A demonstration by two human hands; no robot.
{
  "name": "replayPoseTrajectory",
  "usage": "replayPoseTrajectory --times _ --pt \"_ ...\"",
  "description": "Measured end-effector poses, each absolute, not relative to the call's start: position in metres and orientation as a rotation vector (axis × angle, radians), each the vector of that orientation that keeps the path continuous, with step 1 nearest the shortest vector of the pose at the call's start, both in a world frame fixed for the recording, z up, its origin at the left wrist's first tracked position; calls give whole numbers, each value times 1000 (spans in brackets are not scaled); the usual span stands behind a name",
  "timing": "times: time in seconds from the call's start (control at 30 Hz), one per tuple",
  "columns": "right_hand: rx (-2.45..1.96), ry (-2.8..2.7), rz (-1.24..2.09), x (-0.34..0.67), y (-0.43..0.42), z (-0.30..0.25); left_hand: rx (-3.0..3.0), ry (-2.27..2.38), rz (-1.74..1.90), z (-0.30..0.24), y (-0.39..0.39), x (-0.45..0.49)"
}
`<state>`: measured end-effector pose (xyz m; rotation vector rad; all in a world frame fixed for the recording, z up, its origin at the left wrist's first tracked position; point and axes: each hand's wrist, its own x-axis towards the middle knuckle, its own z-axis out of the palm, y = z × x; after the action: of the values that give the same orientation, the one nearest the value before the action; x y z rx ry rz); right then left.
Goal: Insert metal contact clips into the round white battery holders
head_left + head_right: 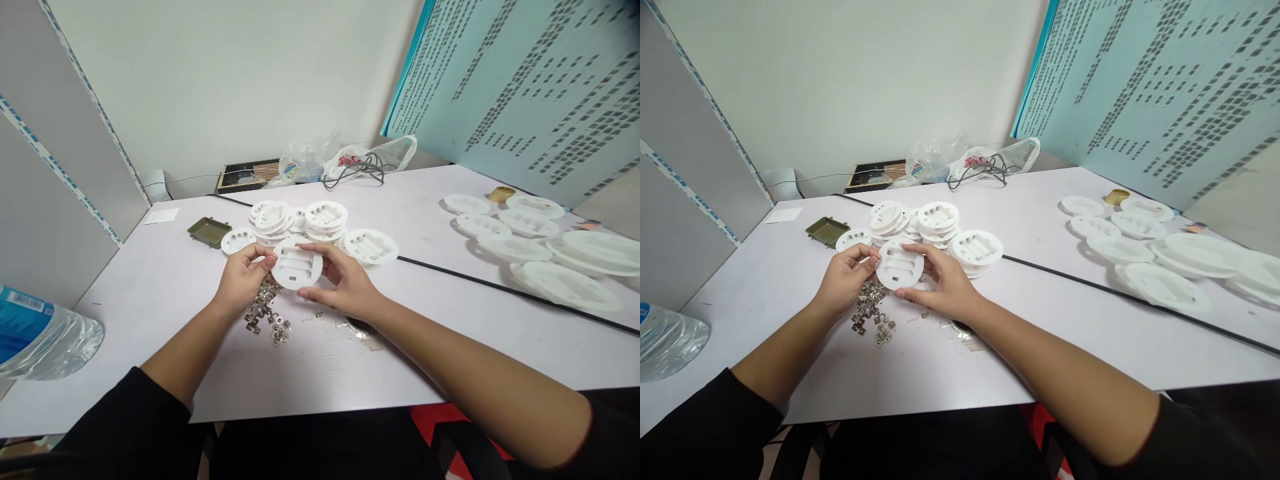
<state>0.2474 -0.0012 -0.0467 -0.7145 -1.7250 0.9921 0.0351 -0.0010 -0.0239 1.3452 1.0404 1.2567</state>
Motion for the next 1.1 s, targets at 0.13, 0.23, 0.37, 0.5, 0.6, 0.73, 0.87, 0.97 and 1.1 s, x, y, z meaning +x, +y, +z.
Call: replayPoseTrajectory --times 0.13,0.23,0.37,0.5,0.6,0.73,0.87,0.97,1.1 --pt "-716 -1658 1098 248 0 -51 1454 1088 1267 -23 -2 34" --pt "-753 -1643 1198 248 0 -53 1631 1127 1229 -22 -4 34" --pt "-768 -1729 1270 247 -2 -47 1791 1093 1148 -19 -7 35" --pt "-768 -1641 1444 248 -4 -43 1824 1109 1106 -16 -9 36" --pt "-811 -1588 1542 248 -3 -44 1838 1110 1090 -16 -11 36" --pt "-813 -1605 1626 247 -5 -43 1908 1102 1046 -16 -13 37" --pt "-825 -1645 1617 246 -7 -39 1878 1069 1058 -16 -14 38" --pt "-857 -1655 1536 245 -5 -39 1809 1082 1167 -18 -12 37" --pt "-881 -1600 1359 245 0 -41 1834 1202 1336 -21 -8 30"
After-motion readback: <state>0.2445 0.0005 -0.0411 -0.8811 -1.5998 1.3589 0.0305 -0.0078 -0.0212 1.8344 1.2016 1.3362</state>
